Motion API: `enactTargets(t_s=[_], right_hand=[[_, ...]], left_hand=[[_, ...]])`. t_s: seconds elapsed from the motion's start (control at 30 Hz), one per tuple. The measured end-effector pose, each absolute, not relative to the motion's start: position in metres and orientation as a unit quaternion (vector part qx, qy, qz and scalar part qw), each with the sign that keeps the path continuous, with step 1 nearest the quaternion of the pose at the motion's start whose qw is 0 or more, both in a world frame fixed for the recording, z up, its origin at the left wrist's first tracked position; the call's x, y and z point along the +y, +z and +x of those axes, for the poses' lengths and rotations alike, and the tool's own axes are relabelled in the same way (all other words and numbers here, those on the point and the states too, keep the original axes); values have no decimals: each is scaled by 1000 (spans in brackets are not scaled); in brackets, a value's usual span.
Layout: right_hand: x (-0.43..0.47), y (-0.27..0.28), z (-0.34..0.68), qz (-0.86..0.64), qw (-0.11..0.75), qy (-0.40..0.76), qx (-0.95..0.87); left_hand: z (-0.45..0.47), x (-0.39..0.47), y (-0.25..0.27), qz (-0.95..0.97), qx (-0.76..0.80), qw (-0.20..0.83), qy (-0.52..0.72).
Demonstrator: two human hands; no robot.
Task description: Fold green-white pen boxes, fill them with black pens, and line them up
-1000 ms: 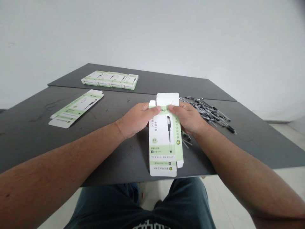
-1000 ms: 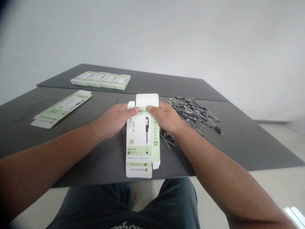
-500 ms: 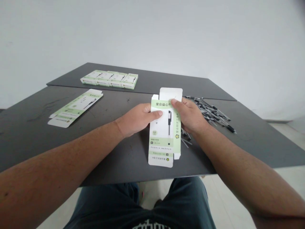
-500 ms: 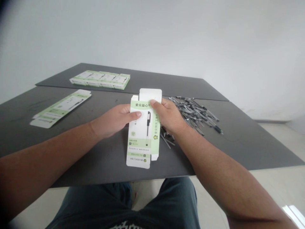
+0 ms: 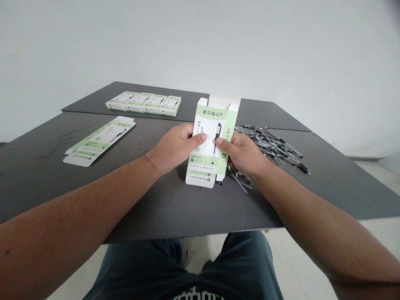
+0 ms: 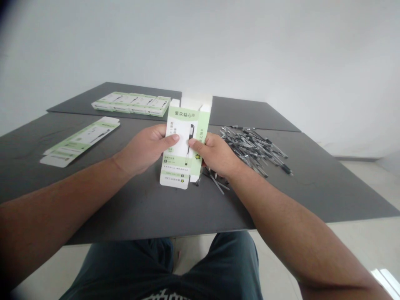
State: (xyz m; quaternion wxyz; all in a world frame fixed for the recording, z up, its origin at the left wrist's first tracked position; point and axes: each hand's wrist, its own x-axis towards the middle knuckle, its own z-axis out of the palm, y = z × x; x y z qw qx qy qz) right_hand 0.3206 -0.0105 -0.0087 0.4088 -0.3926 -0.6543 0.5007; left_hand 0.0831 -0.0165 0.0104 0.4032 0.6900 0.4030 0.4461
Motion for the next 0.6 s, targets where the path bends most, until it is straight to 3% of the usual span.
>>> enactTargets(t_s=[0.17, 0.4, 0.6], right_hand=[[0, -16, 319, -359, 487, 519, -604], [-11, 0, 322, -403, 329, 483, -705], [-12, 3, 323, -404, 349, 454, -713]], left_hand=[[84, -16, 9, 744, 399, 369, 388], [84, -13, 8, 696, 448, 300, 474], [82, -11, 10, 683, 416, 356, 483]])
